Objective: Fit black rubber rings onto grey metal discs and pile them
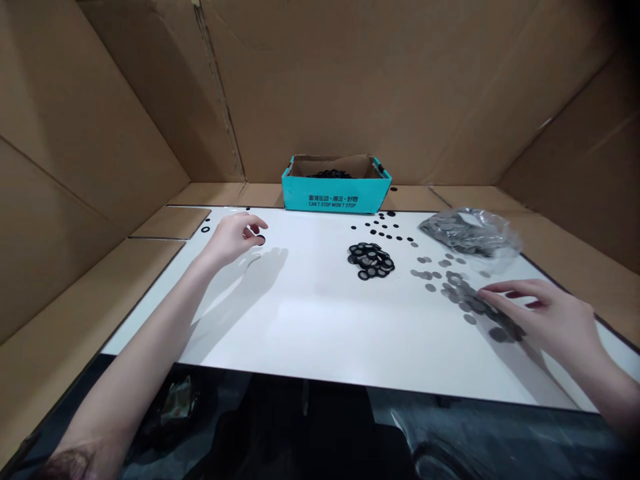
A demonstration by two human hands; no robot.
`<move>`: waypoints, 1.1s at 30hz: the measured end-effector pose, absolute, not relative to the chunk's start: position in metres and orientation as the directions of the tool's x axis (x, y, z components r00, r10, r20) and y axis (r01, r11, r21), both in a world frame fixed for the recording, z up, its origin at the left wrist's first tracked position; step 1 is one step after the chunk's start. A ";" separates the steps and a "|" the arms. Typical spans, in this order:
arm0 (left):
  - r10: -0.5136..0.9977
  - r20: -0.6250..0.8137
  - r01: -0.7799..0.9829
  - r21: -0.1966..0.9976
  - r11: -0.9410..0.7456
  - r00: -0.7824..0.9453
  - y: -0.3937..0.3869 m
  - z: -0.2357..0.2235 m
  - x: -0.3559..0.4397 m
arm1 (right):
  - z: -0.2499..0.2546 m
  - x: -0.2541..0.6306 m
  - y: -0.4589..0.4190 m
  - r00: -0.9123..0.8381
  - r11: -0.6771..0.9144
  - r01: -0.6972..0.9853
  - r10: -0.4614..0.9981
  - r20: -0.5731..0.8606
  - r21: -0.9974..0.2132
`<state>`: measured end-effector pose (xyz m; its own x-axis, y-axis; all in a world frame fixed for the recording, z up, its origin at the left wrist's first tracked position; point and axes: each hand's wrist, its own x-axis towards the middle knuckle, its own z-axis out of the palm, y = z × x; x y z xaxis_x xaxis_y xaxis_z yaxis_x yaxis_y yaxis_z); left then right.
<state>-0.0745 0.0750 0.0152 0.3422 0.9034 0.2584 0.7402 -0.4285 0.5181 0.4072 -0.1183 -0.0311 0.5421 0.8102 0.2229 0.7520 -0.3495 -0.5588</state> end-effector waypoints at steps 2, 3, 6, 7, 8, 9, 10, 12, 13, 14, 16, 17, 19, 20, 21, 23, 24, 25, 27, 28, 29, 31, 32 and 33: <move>0.909 0.243 0.727 0.546 -0.417 0.339 0.075 0.016 -0.069 | -0.028 0.404 -0.117 0.596 -0.368 0.714 0.765 0.243 -0.596; 0.910 0.235 0.714 0.564 -0.414 0.342 0.075 0.016 -0.065 | -0.027 0.401 -0.116 0.617 -0.363 0.694 0.745 0.254 -0.621; 0.901 0.218 0.637 0.645 -0.421 0.375 0.072 0.017 -0.054 | -0.020 0.386 -0.112 0.613 -0.269 0.655 0.735 0.289 -0.706; 0.895 0.213 0.603 0.675 -0.425 0.392 0.070 0.018 -0.050 | -0.017 0.378 -0.110 0.596 -0.232 0.648 0.747 0.294 -0.725; 0.887 0.208 0.568 0.703 -0.429 0.412 0.068 0.019 -0.046 | -0.014 0.369 -0.107 0.578 -0.200 0.640 0.761 0.294 -0.742; 0.878 0.203 0.533 0.728 -0.432 0.433 0.066 0.020 -0.042 | -0.011 0.360 -0.103 0.560 -0.168 0.632 0.773 0.296 -0.756; 0.868 0.200 0.499 0.751 -0.433 0.454 0.064 0.021 -0.038 | -0.008 0.349 -0.098 0.537 -0.135 0.622 0.790 0.295 -0.772; 0.847 0.201 0.422 0.796 -0.434 0.493 0.059 0.022 -0.030 | -0.004 0.326 -0.087 0.458 -0.029 0.574 0.840 0.291 -0.819; 0.834 0.199 0.379 0.820 -0.429 0.514 0.056 0.023 -0.026 | -0.002 0.315 -0.081 0.391 0.029 0.550 0.874 0.289 -0.835; 0.819 0.194 0.333 0.845 -0.419 0.540 0.054 0.022 -0.022 | -0.002 0.303 -0.074 0.358 0.087 0.527 0.879 0.314 -0.845; 0.789 0.182 0.251 0.886 -0.391 0.587 0.049 0.020 -0.014 | -0.003 0.280 -0.060 0.263 0.176 0.481 0.905 0.333 -0.859; 0.780 0.180 0.220 0.900 -0.376 0.599 0.047 0.017 -0.011 | -0.004 0.269 -0.054 0.227 0.197 0.463 0.916 0.331 -0.864; 0.786 0.170 0.179 0.925 -0.335 0.594 0.042 0.010 -0.005 | -0.009 0.248 -0.043 0.146 0.235 0.412 0.937 0.318 -0.880; 0.796 0.151 0.159 0.942 -0.295 0.587 0.040 0.006 -0.003 | -0.011 0.239 -0.039 0.107 0.263 0.379 0.940 0.324 -0.887; 0.805 0.126 0.137 0.959 -0.249 0.579 0.038 0.002 -0.001 | -0.014 0.230 -0.035 0.070 0.296 0.350 0.938 0.340 -0.889; 0.813 0.071 0.103 0.982 -0.159 0.578 0.035 -0.006 0.002 | -0.019 0.217 -0.029 0.021 0.349 0.299 0.928 0.372 -0.888; 0.814 0.052 0.091 0.987 -0.129 0.579 0.034 -0.008 0.003 | -0.022 0.212 -0.027 0.006 0.367 0.284 0.923 0.384 -0.886; 0.815 0.043 0.081 0.991 -0.110 0.578 0.032 -0.011 0.004 | -0.024 0.209 -0.026 -0.003 0.378 0.276 0.920 0.392 -0.884; 0.826 0.051 0.050 0.994 -0.095 0.562 0.031 -0.013 0.006 | -0.027 0.207 -0.025 -0.004 0.391 0.280 0.914 0.406 -0.877; 0.831 0.058 0.033 0.995 -0.092 0.554 0.030 -0.014 0.007 | -0.028 0.207 -0.026 0.004 0.394 0.290 0.911 0.413 -0.872; 0.834 0.064 0.018 0.996 -0.088 0.548 0.029 -0.014 0.008 | -0.028 0.208 -0.026 0.016 0.395 0.303 0.908 0.419 -0.868; 0.832 0.068 -0.006 0.997 -0.077 0.550 0.028 -0.014 0.009 | -0.026 0.211 -0.027 0.039 0.393 0.324 0.904 0.427 -0.861; 0.829 0.072 -0.014 0.997 -0.077 0.554 0.027 -0.014 0.010 | -0.025 0.211 -0.028 0.048 0.394 0.332 0.900 0.433 -0.857; 0.827 0.079 -0.021 0.996 -0.081 0.556 0.027 -0.013 0.011 | -0.023 0.211 -0.028 0.054 0.400 0.341 0.895 0.443 -0.851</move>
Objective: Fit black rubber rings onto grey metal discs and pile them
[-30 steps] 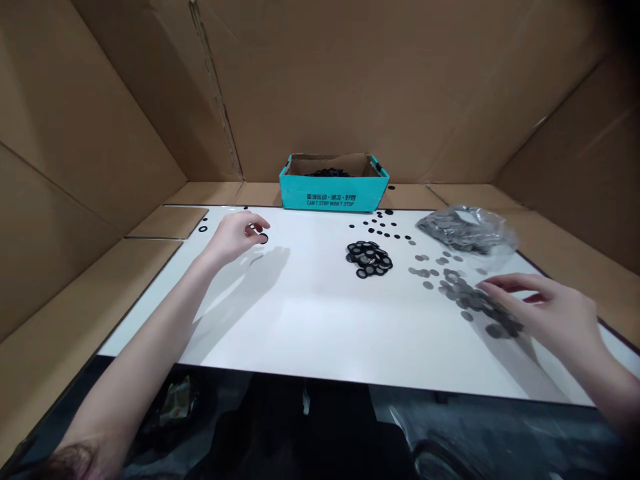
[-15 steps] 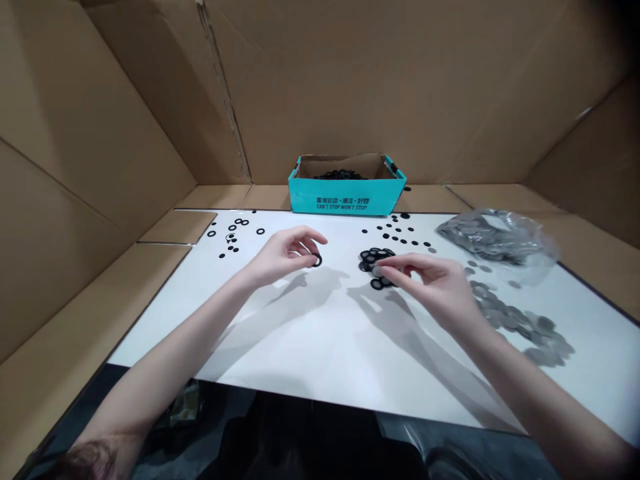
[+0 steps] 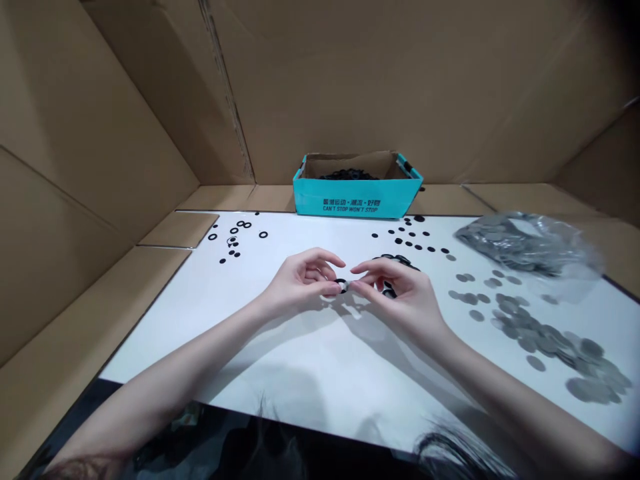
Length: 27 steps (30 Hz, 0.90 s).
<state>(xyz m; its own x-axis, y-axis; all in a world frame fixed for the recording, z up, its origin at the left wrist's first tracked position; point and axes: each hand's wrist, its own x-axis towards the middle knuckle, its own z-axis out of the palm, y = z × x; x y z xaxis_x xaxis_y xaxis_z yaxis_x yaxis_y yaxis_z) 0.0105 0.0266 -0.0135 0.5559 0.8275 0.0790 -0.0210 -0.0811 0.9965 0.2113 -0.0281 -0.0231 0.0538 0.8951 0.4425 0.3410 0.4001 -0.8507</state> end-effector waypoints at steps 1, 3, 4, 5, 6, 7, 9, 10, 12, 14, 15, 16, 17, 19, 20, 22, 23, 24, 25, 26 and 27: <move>0.827 0.086 -0.027 0.996 -0.086 0.555 0.026 -0.013 0.011 | -0.021 0.211 -0.028 0.056 0.410 0.351 0.888 0.456 -0.842; 0.833 0.094 -0.038 0.995 -0.088 0.545 0.023 -0.014 0.011 | -0.018 0.208 -0.028 0.052 0.438 0.378 0.870 0.491 -0.816; 0.839 0.093 -0.043 0.996 -0.083 0.536 0.022 -0.014 0.011 | -0.017 0.207 -0.028 0.046 0.452 0.394 0.860 0.509 -0.800; 0.845 0.090 -0.048 0.996 -0.076 0.527 0.022 -0.014 0.011 | -0.017 0.205 -0.028 0.039 0.465 0.406 0.851 0.524 -0.786; 0.851 0.087 -0.052 0.996 -0.070 0.518 0.021 -0.014 0.011 | -0.017 0.203 -0.028 0.033 0.475 0.415 0.845 0.535 -0.776; 0.858 0.088 -0.057 0.996 -0.068 0.507 0.020 -0.014 0.011 | -0.018 0.202 -0.028 0.030 0.481 0.419 0.840 0.541 -0.770; 0.867 0.091 -0.058 0.996 -0.072 0.490 0.019 -0.014 0.010 | -0.020 0.200 -0.027 0.038 0.476 0.418 0.842 0.539 -0.774; 0.871 0.090 -0.052 0.996 -0.074 0.483 0.019 -0.014 0.010 | -0.022 0.200 -0.027 0.042 0.464 0.410 0.850 0.525 -0.785; 0.880 0.093 -0.034 0.996 -0.087 0.466 0.018 -0.013 0.011 | -0.025 0.199 -0.028 0.041 0.437 0.375 0.873 0.485 -0.818; 0.884 0.114 -0.022 0.993 -0.117 0.453 0.017 -0.014 0.012 | -0.028 0.199 -0.029 0.027 0.408 0.330 0.897 0.440 -0.851; 0.885 0.135 -0.024 0.990 -0.138 0.446 0.017 -0.014 0.012 | -0.028 0.199 -0.029 0.017 0.393 0.309 0.908 0.418 -0.866; 0.883 0.155 -0.031 0.987 -0.158 0.444 0.016 -0.014 0.013 | -0.028 0.199 -0.030 0.009 0.377 0.292 0.918 0.396 -0.879; 0.877 0.172 -0.038 0.984 -0.173 0.449 0.016 -0.015 0.013 | -0.028 0.199 -0.031 0.000 0.358 0.275 0.928 0.372 -0.892; 0.860 0.182 -0.043 0.982 -0.184 0.477 0.015 -0.015 0.013 | -0.027 0.200 -0.032 -0.018 0.326 0.241 0.943 0.331 -0.914; 0.847 0.174 -0.038 0.983 -0.179 0.502 0.015 -0.014 0.012 | -0.027 0.200 -0.033 -0.028 0.315 0.221 0.948 0.317 -0.923; 0.811 0.151 -0.026 0.986 -0.165 0.565 0.016 -0.012 0.011 | -0.026 0.202 -0.033 -0.040 0.301 0.184 0.954 0.299 -0.936; 0.790 0.140 -0.017 0.987 -0.161 0.597 0.017 -0.011 0.010 | -0.026 0.203 -0.033 -0.043 0.301 0.168 0.954 0.298 -0.939; 0.768 0.130 -0.008 0.987 -0.160 0.627 0.017 -0.009 0.009 | -0.026 0.204 -0.033 -0.045 0.307 0.153 0.952 0.304 -0.939; 0.746 0.123 0.002 0.986 -0.164 0.654 0.019 -0.007 0.008 | -0.026 0.205 -0.033 -0.047 0.319 0.139 0.948 0.315 -0.938; 0.726 0.119 0.012 0.985 -0.172 0.677 0.020 -0.006 0.007 | -0.025 0.206 -0.033 -0.049 0.334 0.127 0.943 0.330 -0.934; 0.707 0.115 0.021 0.983 -0.181 0.698 0.020 -0.004 0.006 | -0.025 0.207 -0.034 -0.053 0.350 0.115 0.937 0.346 -0.930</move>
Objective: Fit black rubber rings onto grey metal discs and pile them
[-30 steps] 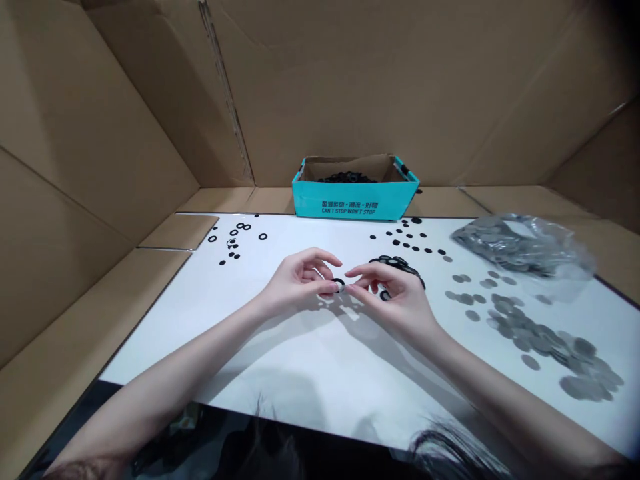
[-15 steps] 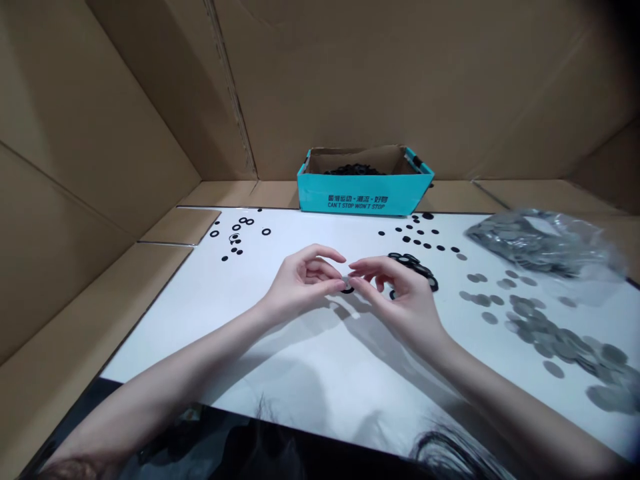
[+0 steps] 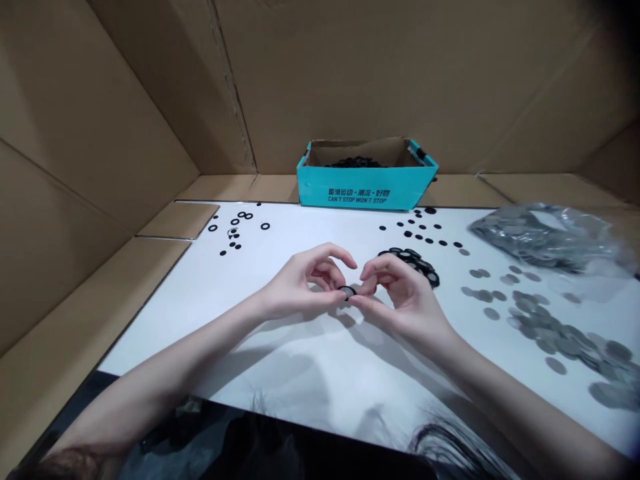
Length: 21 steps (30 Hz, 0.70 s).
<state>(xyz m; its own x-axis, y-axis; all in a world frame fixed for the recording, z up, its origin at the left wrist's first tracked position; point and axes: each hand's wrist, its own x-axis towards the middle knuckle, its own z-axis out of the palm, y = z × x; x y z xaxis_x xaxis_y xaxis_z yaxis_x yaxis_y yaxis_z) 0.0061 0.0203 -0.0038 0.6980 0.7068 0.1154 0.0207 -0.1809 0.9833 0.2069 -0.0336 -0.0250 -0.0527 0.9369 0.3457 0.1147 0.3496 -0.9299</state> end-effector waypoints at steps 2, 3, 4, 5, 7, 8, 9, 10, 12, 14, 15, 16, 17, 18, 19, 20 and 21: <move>0.677 0.114 0.030 0.980 -0.198 0.727 0.021 -0.001 0.006 | -0.024 0.208 -0.035 -0.061 0.366 0.094 0.930 0.361 -0.926; 0.669 0.115 0.032 0.978 -0.204 0.734 0.021 0.001 0.006 | -0.024 0.208 -0.035 -0.062 0.368 0.086 0.929 0.364 -0.926; 0.666 0.112 0.038 0.978 -0.206 0.738 0.021 0.002 0.006 | -0.024 0.209 -0.036 -0.064 0.369 0.080 0.929 0.365 -0.926; 0.667 0.104 0.045 0.978 -0.202 0.738 0.021 0.002 0.006 | -0.024 0.209 -0.036 -0.066 0.372 0.075 0.928 0.367 -0.925; 0.671 0.082 0.057 0.981 -0.184 0.737 0.020 0.003 0.005 | -0.024 0.209 -0.038 -0.076 0.374 0.073 0.926 0.369 -0.924; 0.669 0.071 0.061 0.983 -0.172 0.740 0.020 0.003 0.005 | -0.025 0.209 -0.038 -0.084 0.373 0.074 0.926 0.367 -0.925; 0.663 0.061 0.065 0.984 -0.163 0.746 0.020 0.004 0.005 | -0.025 0.209 -0.039 -0.088 0.372 0.075 0.927 0.365 -0.925; 0.651 0.051 0.071 0.985 -0.160 0.757 0.020 0.004 0.004 | -0.026 0.208 -0.039 -0.090 0.370 0.077 0.928 0.363 -0.926; 0.628 0.044 0.090 0.980 -0.180 0.777 0.021 0.005 0.003 | -0.027 0.207 -0.040 -0.089 0.366 0.089 0.929 0.359 -0.926; 0.617 0.042 0.124 0.967 -0.223 0.786 0.022 0.004 0.003 | -0.027 0.205 -0.041 -0.090 0.368 0.130 0.929 0.359 -0.921; 0.616 0.044 0.139 0.959 -0.246 0.786 0.022 0.004 0.002 | -0.027 0.205 -0.041 -0.100 0.370 0.160 0.929 0.357 -0.915; 0.620 0.044 0.155 0.952 -0.265 0.784 0.022 0.003 0.002 | -0.027 0.205 -0.041 -0.113 0.370 0.189 0.928 0.354 -0.910; 0.625 0.045 0.168 0.946 -0.277 0.779 0.021 0.001 0.002 | -0.027 0.205 -0.041 -0.125 0.370 0.213 0.928 0.350 -0.904; 0.630 0.048 0.174 0.942 -0.286 0.775 0.021 0.000 0.002 | -0.027 0.206 -0.040 -0.134 0.368 0.228 0.929 0.345 -0.901; 0.635 0.059 0.172 0.940 -0.295 0.770 0.020 -0.002 0.002 | -0.027 0.207 -0.040 -0.138 0.363 0.237 0.931 0.338 -0.901; 0.641 0.077 0.164 0.937 -0.309 0.764 0.019 -0.003 0.003 | -0.027 0.208 -0.039 -0.136 0.354 0.240 0.934 0.330 -0.904; 0.649 0.097 0.157 0.934 -0.322 0.754 0.018 -0.004 0.004 | -0.026 0.209 -0.038 -0.131 0.343 0.241 0.939 0.319 -0.908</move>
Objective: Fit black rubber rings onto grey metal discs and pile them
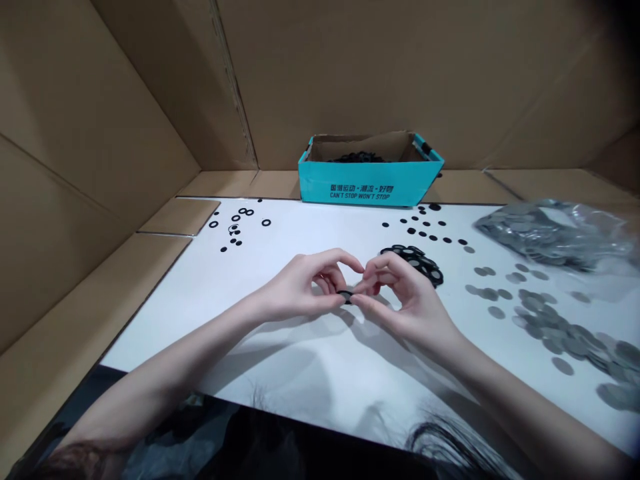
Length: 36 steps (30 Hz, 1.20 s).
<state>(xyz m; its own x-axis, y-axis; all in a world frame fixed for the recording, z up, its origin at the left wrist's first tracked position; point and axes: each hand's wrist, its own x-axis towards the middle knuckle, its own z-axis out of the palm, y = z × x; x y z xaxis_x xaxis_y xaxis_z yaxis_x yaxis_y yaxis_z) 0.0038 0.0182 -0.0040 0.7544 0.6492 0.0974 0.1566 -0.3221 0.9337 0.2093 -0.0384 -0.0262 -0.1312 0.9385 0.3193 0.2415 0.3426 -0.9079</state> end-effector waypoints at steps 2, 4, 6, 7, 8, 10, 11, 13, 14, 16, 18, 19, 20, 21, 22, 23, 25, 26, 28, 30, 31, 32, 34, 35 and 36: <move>0.672 0.144 0.132 0.930 -0.343 0.727 0.016 -0.005 0.006 | -0.026 0.211 -0.038 -0.125 0.318 0.244 0.947 0.296 -0.916; 0.697 0.168 0.111 0.935 -0.336 0.697 0.013 -0.004 0.009 | -0.026 0.212 -0.038 -0.119 0.306 0.236 0.951 0.285 -0.922; 0.713 0.176 0.089 0.944 -0.319 0.679 0.010 -0.004 0.010 | -0.026 0.211 -0.039 -0.105 0.308 0.220 0.951 0.291 -0.926; 0.718 0.179 0.082 0.946 -0.312 0.673 0.009 -0.003 0.011 | -0.026 0.210 -0.040 -0.096 0.311 0.209 0.950 0.297 -0.927; 0.723 0.180 0.078 0.948 -0.307 0.667 0.009 -0.003 0.011 | -0.025 0.209 -0.041 -0.086 0.314 0.195 0.949 0.302 -0.929; 0.725 0.185 0.067 0.951 -0.303 0.663 0.008 -0.002 0.011 | -0.025 0.208 -0.042 -0.076 0.323 0.154 0.946 0.315 -0.934; 0.721 0.191 0.059 0.950 -0.306 0.666 0.008 -0.001 0.011 | -0.024 0.207 -0.042 -0.071 0.330 0.126 0.944 0.324 -0.935; 0.705 0.210 0.042 0.946 -0.322 0.678 0.008 0.002 0.011 | -0.023 0.206 -0.043 -0.067 0.338 0.072 0.940 0.334 -0.938; 0.698 0.218 0.043 0.941 -0.336 0.682 0.008 0.003 0.011 | -0.023 0.206 -0.044 -0.063 0.340 0.054 0.940 0.337 -0.939; 0.692 0.218 0.073 0.928 -0.365 0.688 0.009 0.006 0.010 | -0.023 0.206 -0.044 -0.056 0.352 0.050 0.935 0.349 -0.935; 0.682 0.198 0.125 0.911 -0.393 0.704 0.009 0.008 0.008 | -0.024 0.207 -0.044 -0.067 0.380 0.107 0.925 0.375 -0.919; 0.675 0.186 0.147 0.903 -0.404 0.714 0.010 0.008 0.007 | -0.024 0.208 -0.044 -0.080 0.399 0.150 0.917 0.391 -0.905; 0.670 0.174 0.163 0.898 -0.409 0.721 0.010 0.008 0.007 | -0.024 0.209 -0.043 -0.098 0.415 0.195 0.910 0.403 -0.889; 0.669 0.162 0.175 0.896 -0.407 0.725 0.010 0.007 0.006 | -0.024 0.209 -0.043 -0.115 0.425 0.235 0.905 0.409 -0.874; 0.670 0.154 0.182 0.897 -0.404 0.726 0.010 0.006 0.006 | -0.024 0.210 -0.042 -0.129 0.432 0.265 0.902 0.412 -0.862; 0.672 0.149 0.186 0.898 -0.399 0.725 0.010 0.005 0.006 | -0.024 0.210 -0.041 -0.138 0.435 0.283 0.900 0.413 -0.855; 0.680 0.147 0.185 0.902 -0.390 0.719 0.009 0.002 0.006 | -0.023 0.211 -0.041 -0.143 0.430 0.291 0.903 0.406 -0.855; 0.681 0.152 0.178 0.904 -0.389 0.716 0.008 0.001 0.007 | -0.023 0.211 -0.040 -0.143 0.423 0.283 0.906 0.398 -0.861; 0.679 0.164 0.163 0.906 -0.390 0.715 0.007 0.002 0.008 | -0.022 0.210 -0.041 -0.134 0.407 0.237 0.913 0.385 -0.882; 0.662 0.165 0.153 0.906 -0.394 0.731 0.006 0.005 0.009 | -0.022 0.208 -0.042 -0.113 0.397 0.162 0.917 0.382 -0.904; 0.646 0.161 0.151 0.904 -0.400 0.746 0.006 0.008 0.008 | -0.022 0.207 -0.043 -0.097 0.396 0.124 0.918 0.386 -0.910; 0.628 0.151 0.152 0.903 -0.401 0.763 0.007 0.010 0.008 | -0.023 0.206 -0.043 -0.081 0.397 0.093 0.917 0.391 -0.913; 0.596 0.112 0.162 0.908 -0.387 0.795 0.009 0.012 0.006 | -0.024 0.205 -0.043 -0.066 0.401 0.070 0.916 0.397 -0.913; 0.589 0.090 0.174 0.910 -0.375 0.803 0.010 0.012 0.005 | -0.025 0.205 -0.043 -0.071 0.401 0.082 0.916 0.396 -0.912; 0.593 0.075 0.186 0.912 -0.367 0.801 0.011 0.011 0.005 | -0.026 0.205 -0.043 -0.083 0.399 0.107 0.916 0.392 -0.911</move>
<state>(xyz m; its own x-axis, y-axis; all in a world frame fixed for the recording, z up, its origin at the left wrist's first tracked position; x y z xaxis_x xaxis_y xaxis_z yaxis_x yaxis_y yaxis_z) 0.0048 0.0110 0.0110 0.8014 0.5934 0.0752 0.1859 -0.3666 0.9116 0.2053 -0.0431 -0.0256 -0.0835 0.9162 0.3919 0.1074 0.3992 -0.9105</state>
